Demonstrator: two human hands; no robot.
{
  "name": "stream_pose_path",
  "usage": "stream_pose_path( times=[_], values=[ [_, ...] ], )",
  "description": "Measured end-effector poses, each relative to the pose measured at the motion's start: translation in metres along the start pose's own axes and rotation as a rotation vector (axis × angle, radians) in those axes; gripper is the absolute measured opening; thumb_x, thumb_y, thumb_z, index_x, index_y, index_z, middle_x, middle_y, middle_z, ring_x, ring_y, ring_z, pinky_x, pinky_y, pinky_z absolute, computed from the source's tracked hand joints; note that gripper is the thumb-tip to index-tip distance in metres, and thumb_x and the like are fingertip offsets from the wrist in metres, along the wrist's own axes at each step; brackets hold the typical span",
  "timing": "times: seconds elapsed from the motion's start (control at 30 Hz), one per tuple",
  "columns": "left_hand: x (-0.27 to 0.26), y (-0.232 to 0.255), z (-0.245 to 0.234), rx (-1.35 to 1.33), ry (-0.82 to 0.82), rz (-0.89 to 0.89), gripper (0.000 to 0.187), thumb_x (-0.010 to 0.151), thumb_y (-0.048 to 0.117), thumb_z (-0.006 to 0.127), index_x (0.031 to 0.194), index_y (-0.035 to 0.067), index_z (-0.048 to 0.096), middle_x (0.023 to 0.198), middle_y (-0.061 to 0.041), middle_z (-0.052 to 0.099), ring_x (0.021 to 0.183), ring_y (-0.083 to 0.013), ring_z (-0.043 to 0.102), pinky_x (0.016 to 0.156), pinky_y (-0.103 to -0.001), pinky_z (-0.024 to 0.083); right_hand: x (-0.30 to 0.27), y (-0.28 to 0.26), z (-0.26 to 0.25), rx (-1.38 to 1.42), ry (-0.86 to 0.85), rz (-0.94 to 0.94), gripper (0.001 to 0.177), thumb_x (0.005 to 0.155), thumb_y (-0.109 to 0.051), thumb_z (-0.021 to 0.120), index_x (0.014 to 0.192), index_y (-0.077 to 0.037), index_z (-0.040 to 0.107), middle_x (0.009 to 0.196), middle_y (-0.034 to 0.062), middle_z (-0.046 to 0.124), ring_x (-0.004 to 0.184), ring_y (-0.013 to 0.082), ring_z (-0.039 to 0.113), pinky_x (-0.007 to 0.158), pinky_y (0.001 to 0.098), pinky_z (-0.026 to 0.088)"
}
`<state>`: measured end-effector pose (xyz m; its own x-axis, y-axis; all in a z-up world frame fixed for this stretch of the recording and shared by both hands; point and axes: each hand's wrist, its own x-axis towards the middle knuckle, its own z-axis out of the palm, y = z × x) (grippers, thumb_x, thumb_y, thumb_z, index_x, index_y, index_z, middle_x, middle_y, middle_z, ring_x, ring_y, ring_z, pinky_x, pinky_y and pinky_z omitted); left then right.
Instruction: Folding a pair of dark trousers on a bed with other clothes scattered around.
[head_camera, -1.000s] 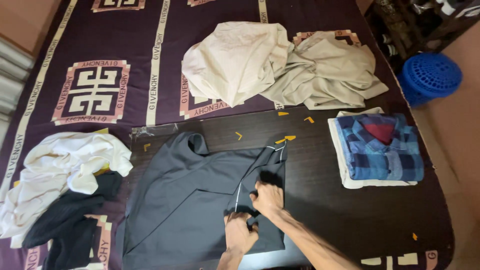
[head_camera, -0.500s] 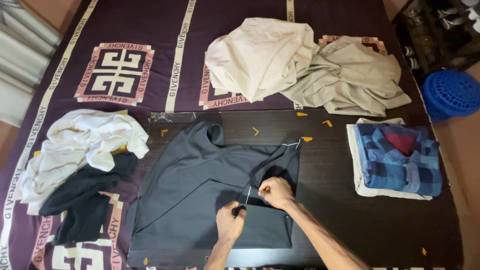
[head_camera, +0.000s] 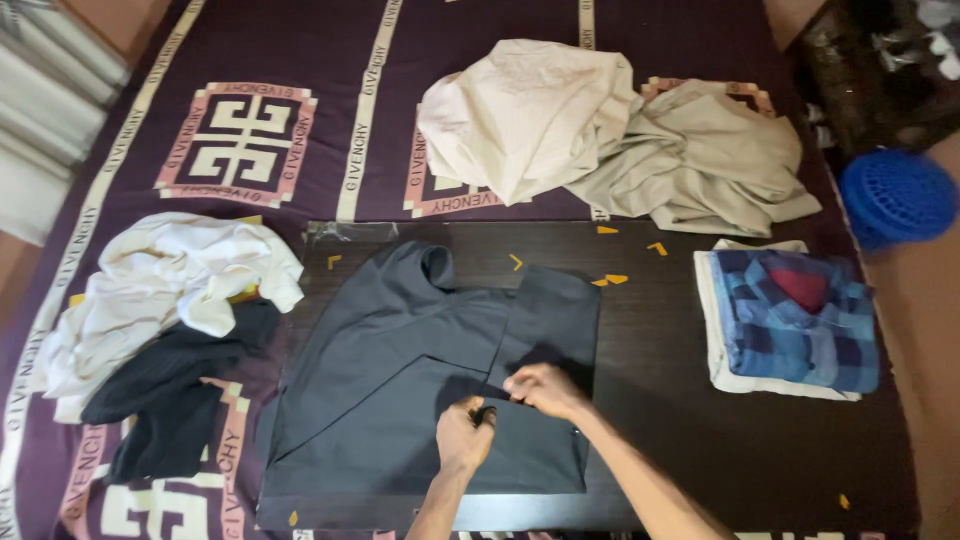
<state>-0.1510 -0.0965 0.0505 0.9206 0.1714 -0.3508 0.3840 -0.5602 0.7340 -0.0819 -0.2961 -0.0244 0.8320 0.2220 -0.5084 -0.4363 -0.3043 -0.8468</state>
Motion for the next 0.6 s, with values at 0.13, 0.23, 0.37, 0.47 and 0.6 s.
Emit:
stream_pose_path(
  times=[0.13,0.23,0.37,0.47,0.6],
  values=[
    [0.015,-0.007,0.012,-0.031,0.097,0.032,0.022,0.078,0.021,0.075,0.092,0.004,0.077,0.071,-0.014,0.073,0.068,-0.0314,0.074,0.067,-0.042,0.056,-0.008,0.007,0.012,-0.24,-0.078,-0.136,0.025,0.076,-0.01,0.082,0.1,-0.005,0.08,0.082,0.0056,0.074,0.071,0.011,0.063,0.065,0.0292,0.051],
    [0.016,-0.006,0.01,0.006,0.16,0.009,0.022,0.076,0.022,0.077,0.092,0.006,0.078,0.075,-0.014,0.074,0.074,-0.0324,0.075,0.07,-0.042,0.058,-0.021,-0.003,0.027,-0.309,0.043,-0.209,0.033,0.065,-0.003,0.084,0.098,-0.006,0.078,0.085,0.0037,0.077,0.075,0.0134,0.072,0.068,0.0303,0.057],
    [0.015,-0.004,0.003,0.072,0.199,-0.142,0.031,0.065,0.017,0.076,0.096,0.011,0.078,0.081,-0.009,0.078,0.08,-0.0294,0.076,0.077,-0.039,0.059,-0.045,-0.031,0.039,-0.473,0.274,-0.254,0.023,0.068,-0.002,0.08,0.089,-0.01,0.077,0.082,0.0011,0.079,0.077,0.0153,0.075,0.068,0.0311,0.055],
    [0.012,-0.02,0.001,0.044,0.312,-0.183,0.036,0.062,0.016,0.078,0.098,0.009,0.078,0.089,-0.009,0.077,0.087,-0.0314,0.075,0.079,-0.041,0.058,-0.057,-0.047,0.041,-0.369,0.497,-0.275,0.024,0.068,-0.005,0.083,0.089,-0.012,0.075,0.079,0.0011,0.076,0.07,0.015,0.074,0.065,0.0304,0.056],
    [0.02,-0.037,0.012,-0.006,0.266,-0.326,0.029,0.075,0.023,0.075,0.1,0.01,0.078,0.087,-0.007,0.079,0.088,-0.0295,0.076,0.082,-0.04,0.057,-0.067,-0.027,0.024,-0.317,0.601,-0.18,0.012,0.075,-0.007,0.081,0.086,-0.01,0.076,0.071,0.0021,0.076,0.06,0.0117,0.071,0.06,0.0302,0.055]
  ],
)
